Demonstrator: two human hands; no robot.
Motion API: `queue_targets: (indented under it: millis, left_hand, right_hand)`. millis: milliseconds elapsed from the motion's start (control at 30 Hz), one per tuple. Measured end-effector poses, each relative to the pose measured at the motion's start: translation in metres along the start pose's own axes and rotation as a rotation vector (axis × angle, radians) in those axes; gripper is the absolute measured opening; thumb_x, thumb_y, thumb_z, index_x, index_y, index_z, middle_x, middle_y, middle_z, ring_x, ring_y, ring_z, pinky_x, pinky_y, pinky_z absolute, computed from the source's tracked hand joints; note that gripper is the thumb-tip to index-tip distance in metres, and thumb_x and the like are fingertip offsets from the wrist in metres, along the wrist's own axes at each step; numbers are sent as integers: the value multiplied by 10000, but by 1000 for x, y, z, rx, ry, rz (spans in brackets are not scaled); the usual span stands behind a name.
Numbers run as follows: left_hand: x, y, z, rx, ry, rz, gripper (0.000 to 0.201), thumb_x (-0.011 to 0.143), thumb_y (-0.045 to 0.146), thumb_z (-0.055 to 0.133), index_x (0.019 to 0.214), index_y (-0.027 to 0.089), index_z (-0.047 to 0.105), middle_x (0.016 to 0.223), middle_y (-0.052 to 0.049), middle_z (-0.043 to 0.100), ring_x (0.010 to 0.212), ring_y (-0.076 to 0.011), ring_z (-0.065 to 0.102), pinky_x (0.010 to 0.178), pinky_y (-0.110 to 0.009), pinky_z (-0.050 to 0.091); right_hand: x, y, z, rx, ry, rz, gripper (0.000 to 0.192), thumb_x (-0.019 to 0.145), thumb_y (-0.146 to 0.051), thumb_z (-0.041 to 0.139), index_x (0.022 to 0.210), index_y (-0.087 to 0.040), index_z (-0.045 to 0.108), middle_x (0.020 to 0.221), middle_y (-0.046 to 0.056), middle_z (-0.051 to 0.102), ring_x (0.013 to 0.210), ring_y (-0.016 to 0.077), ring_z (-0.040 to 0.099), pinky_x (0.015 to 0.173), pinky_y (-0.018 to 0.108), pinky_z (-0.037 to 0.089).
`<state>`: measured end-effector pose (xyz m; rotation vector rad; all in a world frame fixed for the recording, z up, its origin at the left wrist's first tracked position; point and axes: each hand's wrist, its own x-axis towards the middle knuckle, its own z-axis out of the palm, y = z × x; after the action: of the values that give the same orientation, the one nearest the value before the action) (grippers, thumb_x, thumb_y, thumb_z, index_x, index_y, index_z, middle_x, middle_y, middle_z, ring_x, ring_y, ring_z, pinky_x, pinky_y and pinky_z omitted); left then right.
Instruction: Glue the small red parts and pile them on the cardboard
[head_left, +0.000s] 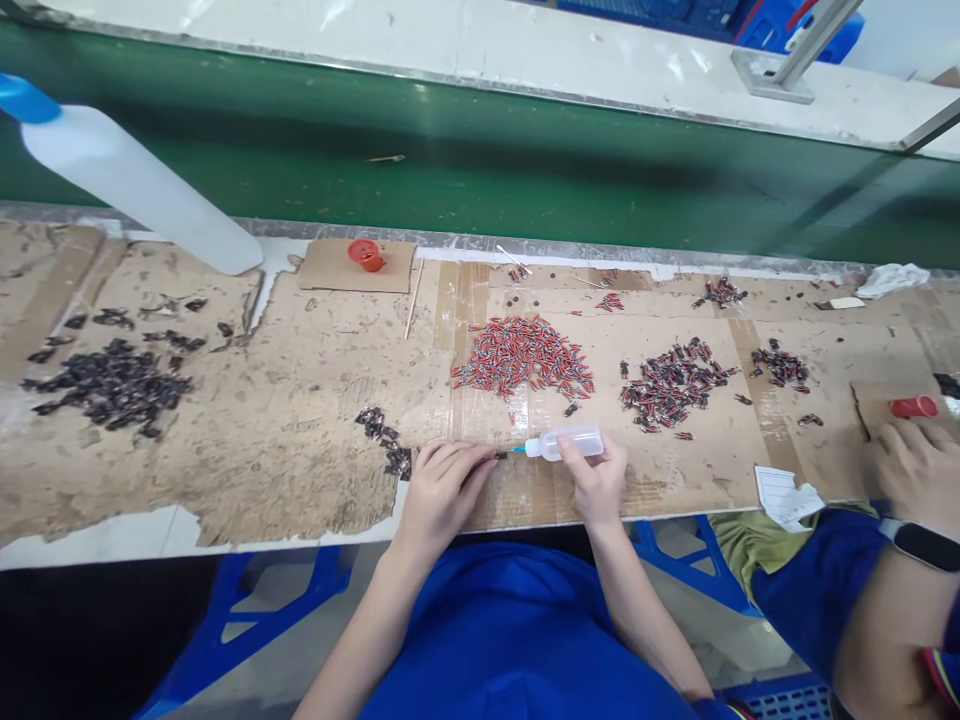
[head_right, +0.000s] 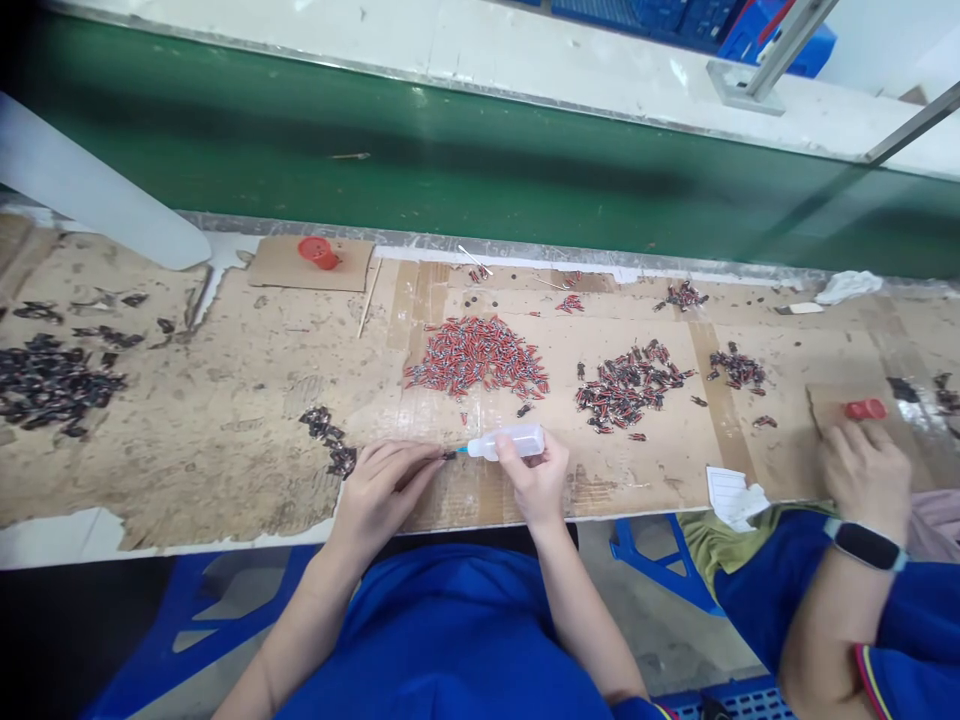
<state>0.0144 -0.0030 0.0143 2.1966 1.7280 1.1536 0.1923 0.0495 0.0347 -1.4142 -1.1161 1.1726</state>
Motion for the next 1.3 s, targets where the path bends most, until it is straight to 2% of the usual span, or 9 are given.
queue_targets:
  millis: [133,433,700,1067,1300]
  left_hand:
    - [0,1,0,5,16,-24,72,901,170,610,945,213,647,836,1,769,750,-144,707,777,-316,487]
    - [-1,2,0,-1,21,-60,57,900,176,616,897,211,662,824,16,777,731,-134,716,825,-328,450]
    - [-1,4,1,-7,24,-103,69,900,181,612,874,225,658,809,28,775,716,-135,715,835,-344,443]
    - [-2,4,1,-7,18,-133,73,899,190,612,866,235,658,813,35,779,704,-134,715,859,-357,436]
    - [-4,4,2,-19,20,-159,82,906,210,604,877,241,674,817,26,780,722,-147,718,875,-371,448]
  right_hand:
    - [-1,0,2,-62,-21,-11,228,654,-398,707,624,-180,650,556,20,668,485,156,570,462,259,460]
    - [-1,1,1,-111,-48,-12,218,659,-375,697,608,-166,661,523,1,613,469,129,499,443,241,401]
    - [-1,2,3,-128,-60,-9,213,663,-372,685,605,-171,647,526,-1,606,483,135,506,464,251,419]
    - [-1,2,0,-98,21,-14,203,654,-373,679,598,-182,636,538,-2,627,492,145,539,474,258,452]
    - [-2,2,2,-139,-33,-26,218,665,-386,689,607,-179,650,544,11,635,493,149,538,472,261,452]
